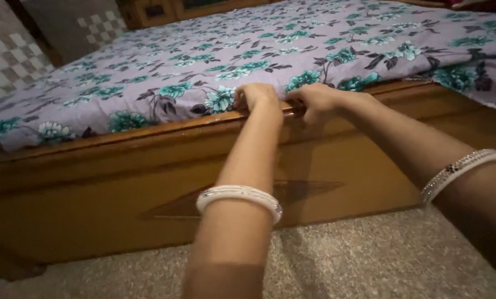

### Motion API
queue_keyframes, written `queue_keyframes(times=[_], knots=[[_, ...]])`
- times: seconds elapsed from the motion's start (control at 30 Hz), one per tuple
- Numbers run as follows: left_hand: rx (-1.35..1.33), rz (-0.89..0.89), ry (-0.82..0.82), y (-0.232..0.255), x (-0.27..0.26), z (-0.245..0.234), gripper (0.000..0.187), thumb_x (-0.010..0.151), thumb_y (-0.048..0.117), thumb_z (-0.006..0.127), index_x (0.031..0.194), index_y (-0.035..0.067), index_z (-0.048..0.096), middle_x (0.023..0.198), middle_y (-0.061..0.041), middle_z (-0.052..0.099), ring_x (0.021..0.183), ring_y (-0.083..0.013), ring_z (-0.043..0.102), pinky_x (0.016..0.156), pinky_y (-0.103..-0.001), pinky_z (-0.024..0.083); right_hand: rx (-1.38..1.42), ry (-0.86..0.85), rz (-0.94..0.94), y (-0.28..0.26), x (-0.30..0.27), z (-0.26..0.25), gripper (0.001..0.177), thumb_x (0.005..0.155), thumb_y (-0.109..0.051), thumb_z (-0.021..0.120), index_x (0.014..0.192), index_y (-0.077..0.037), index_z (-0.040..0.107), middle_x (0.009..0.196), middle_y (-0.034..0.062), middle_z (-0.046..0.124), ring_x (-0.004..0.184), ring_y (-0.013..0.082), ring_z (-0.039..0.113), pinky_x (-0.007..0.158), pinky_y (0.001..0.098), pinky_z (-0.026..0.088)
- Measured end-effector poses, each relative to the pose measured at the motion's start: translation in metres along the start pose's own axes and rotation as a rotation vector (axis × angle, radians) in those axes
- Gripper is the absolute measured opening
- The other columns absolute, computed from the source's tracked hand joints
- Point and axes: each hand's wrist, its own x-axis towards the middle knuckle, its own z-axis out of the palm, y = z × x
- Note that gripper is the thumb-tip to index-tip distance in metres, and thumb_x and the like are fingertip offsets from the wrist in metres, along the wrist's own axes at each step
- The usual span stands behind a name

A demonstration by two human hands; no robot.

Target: The person spreads a floral-patterned bedsheet over a mattress on a wooden bed frame, smooths it out, and tucks the edges under the mattress around the perimeter.

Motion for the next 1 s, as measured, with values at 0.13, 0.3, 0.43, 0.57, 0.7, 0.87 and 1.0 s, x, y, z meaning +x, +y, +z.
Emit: queue_keyframes(times=[0.13,0.3,0.43,0.57,0.7,0.87,1.0], knots=[[-0.035,-0.010,-0.008,-0.005,-0.004,-0.003,0.034,0.095,0.029,0.067,0.115,0.002,0.076,0.105,-0.017,0.078,0.090,-0.0389,0.075,0.069,-0.057,0.057,-0.015,-0.032,0.058,-0.002,0.005,-0.001,0.075,0.046,-0.019,0.092,0.116,-0.008,0.067,0.104,0.0094,0.075,0.096,0.0243,0.071,0.083,0.0413,0.056],[-0.074,-0.021,0.013,-0.006,-0.004,-0.009,0.033,0.096,0.027,0.067,0.116,0.002,0.076,0.105,-0.017,0.078,0.089,-0.0395,0.075,0.067,-0.057,0.057,0.075,-0.036,0.097,-0.014,0.001,-0.006,0.070,0.052,-0.023,0.087,0.119,-0.010,0.068,0.107,0.0076,0.077,0.102,0.0221,0.072,0.087,0.0385,0.055],[-0.072,0.011,0.060,-0.001,0.005,-0.007,0.033,0.096,0.026,0.066,0.116,0.001,0.075,0.105,-0.017,0.077,0.088,-0.0400,0.074,0.065,-0.058,0.057,0.064,0.087,0.107,-0.023,-0.008,0.003,0.090,0.050,-0.030,0.090,0.133,-0.016,0.059,0.121,0.0109,0.070,0.115,0.0295,0.065,0.096,0.0436,0.049],[-0.082,0.033,0.080,0.002,0.011,0.000,0.032,0.097,0.024,0.066,0.116,0.001,0.075,0.105,-0.017,0.077,0.088,-0.0405,0.074,0.063,-0.058,0.058,-0.243,0.205,0.192,-0.039,-0.009,0.022,0.096,0.055,-0.039,0.090,0.140,-0.015,0.053,0.133,0.0168,0.062,0.128,0.0414,0.054,0.104,0.0599,0.040],[-0.088,0.049,0.098,0.005,0.012,-0.004,0.031,0.097,0.023,0.066,0.117,0.001,0.074,0.106,-0.018,0.077,0.087,-0.0410,0.074,0.062,-0.058,0.058,-0.175,0.192,0.265,-0.053,-0.011,0.015,0.095,0.057,-0.047,0.089,0.140,-0.020,0.053,0.139,0.0159,0.059,0.131,0.0443,0.050,0.104,0.0648,0.037],[-0.124,0.012,0.076,0.003,0.010,0.001,0.030,0.097,0.021,0.065,0.117,0.000,0.074,0.106,-0.018,0.077,0.086,-0.0416,0.074,0.059,-0.058,0.058,-0.081,0.156,0.264,-0.062,-0.013,0.008,0.083,0.063,-0.044,0.082,0.139,-0.022,0.056,0.136,0.0113,0.068,0.133,0.0394,0.057,0.105,0.0664,0.037],[-0.108,-0.020,0.066,0.012,0.020,0.001,0.029,0.098,0.020,0.065,0.117,0.000,0.073,0.106,-0.018,0.076,0.085,-0.0421,0.074,0.058,-0.058,0.059,-0.047,0.190,0.264,-0.042,-0.005,0.016,0.068,0.079,-0.051,0.075,0.141,-0.027,0.057,0.139,0.0112,0.063,0.133,0.0421,0.052,0.106,0.0695,0.032]])
